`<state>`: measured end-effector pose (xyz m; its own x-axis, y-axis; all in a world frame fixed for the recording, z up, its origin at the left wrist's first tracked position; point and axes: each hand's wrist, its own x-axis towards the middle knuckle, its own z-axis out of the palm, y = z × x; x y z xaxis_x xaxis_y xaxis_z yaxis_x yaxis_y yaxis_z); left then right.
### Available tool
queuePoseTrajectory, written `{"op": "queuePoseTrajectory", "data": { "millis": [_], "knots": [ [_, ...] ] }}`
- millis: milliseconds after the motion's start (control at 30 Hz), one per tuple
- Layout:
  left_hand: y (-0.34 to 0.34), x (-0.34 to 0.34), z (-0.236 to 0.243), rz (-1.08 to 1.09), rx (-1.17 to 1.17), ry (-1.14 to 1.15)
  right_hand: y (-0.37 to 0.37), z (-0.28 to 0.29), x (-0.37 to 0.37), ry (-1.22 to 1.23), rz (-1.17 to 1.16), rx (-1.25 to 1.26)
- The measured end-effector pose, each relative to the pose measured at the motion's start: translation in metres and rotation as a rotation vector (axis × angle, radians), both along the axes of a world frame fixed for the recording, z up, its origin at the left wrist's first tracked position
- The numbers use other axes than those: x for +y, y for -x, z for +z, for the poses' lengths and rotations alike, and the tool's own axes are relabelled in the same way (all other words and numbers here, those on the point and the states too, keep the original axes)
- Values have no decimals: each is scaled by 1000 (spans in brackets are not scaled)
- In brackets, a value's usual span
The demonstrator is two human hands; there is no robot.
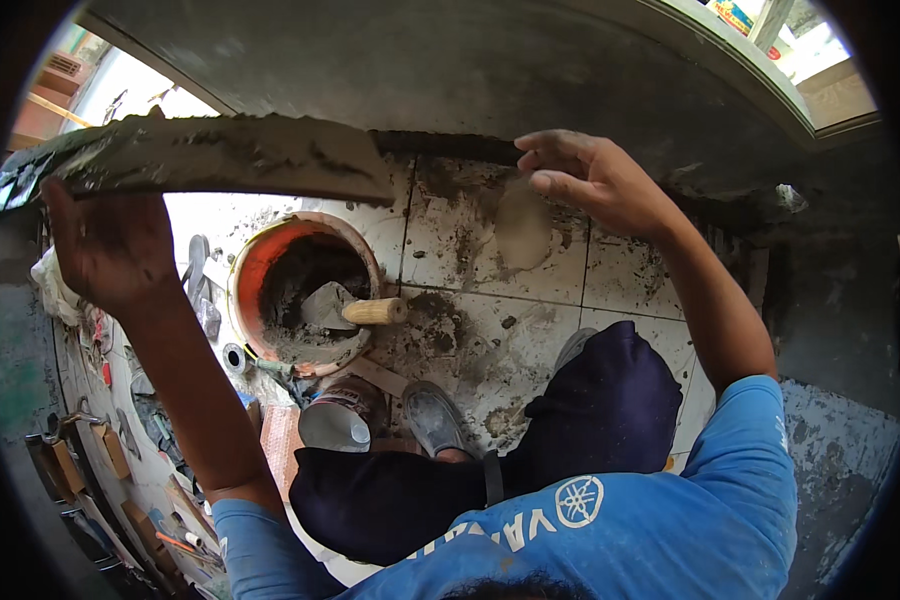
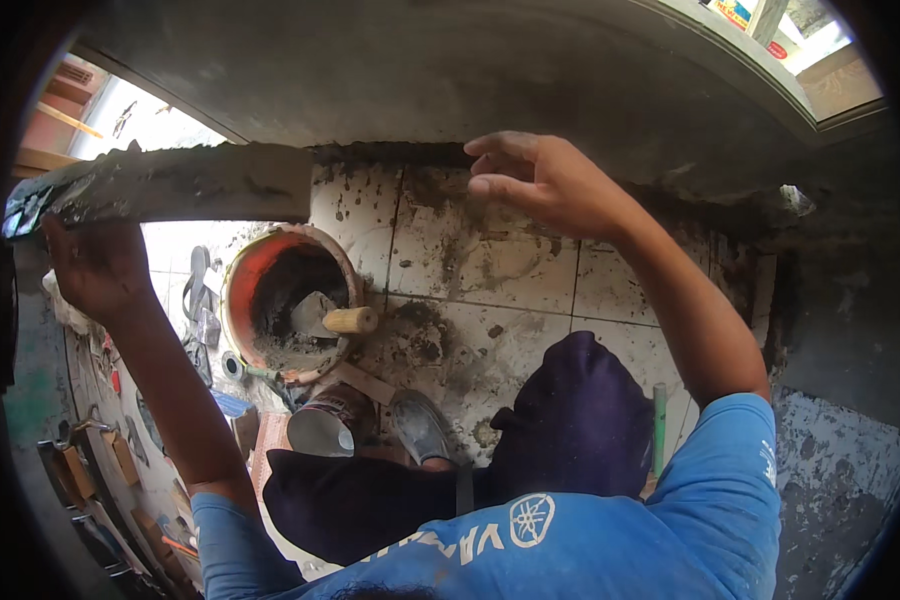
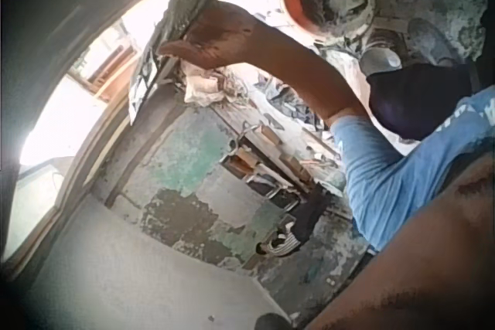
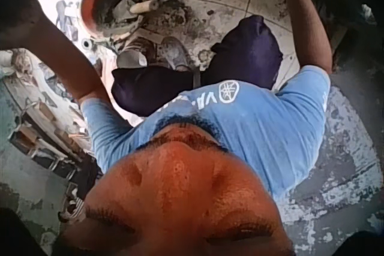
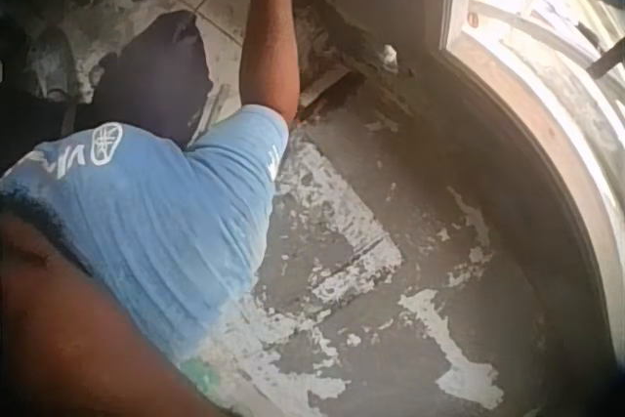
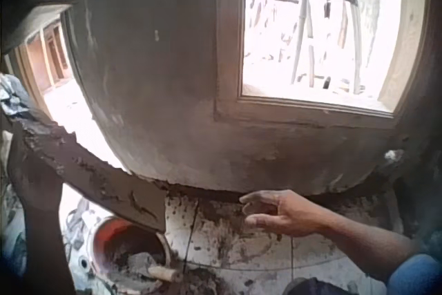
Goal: The person scoops cement from a bucket with a trowel and spreads it onto the back of a rectangular tile. They then press the tile onto the floor and tap it with a rubber mallet to secure it. The person repeats this process with a second tile, using a brush to clean excess cement from the joints.
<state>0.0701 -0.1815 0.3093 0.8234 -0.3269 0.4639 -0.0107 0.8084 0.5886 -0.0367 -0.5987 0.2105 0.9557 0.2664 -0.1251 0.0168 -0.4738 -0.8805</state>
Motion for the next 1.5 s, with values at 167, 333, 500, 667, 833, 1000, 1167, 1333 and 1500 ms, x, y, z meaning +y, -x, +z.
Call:
{"op": "queuePoseTrajectory", "data": {
  "millis": [167, 333, 500, 667, 833, 1000, 1167, 1333, 1500],
  "knots": [
    [9, -129, -44, 83, 122, -80, 62, -76, -21, -560, -63, 213],
    [60, -248, -148, 259, 401, -144, 114, -149, -47, -1203, -303, 313],
    [95, -315, -240, 324, 576, -62, 149, -194, -78, -1233, -597, 263],
    [99, -346, -320, 348, 685, -84, 154, -238, -106, -1126, -965, 297],
    [73, -363, -372, 307, 822, -24, 123, -280, -128, -846, -1089, 356],
    [49, -369, -385, 295, 916, -62, 84, -288, -145, -475, -1069, 255],
    [36, -379, -416, 330, 942, -82, 58, -284, -148, 87, -894, 112],
    [26, -385, -428, 337, 913, -75, 44, -300, -174, 240, -776, -53],
    [16, -395, -444, 365, 1074, -383, 27, -301, -185, 161, -753, -41]
  ]
}}
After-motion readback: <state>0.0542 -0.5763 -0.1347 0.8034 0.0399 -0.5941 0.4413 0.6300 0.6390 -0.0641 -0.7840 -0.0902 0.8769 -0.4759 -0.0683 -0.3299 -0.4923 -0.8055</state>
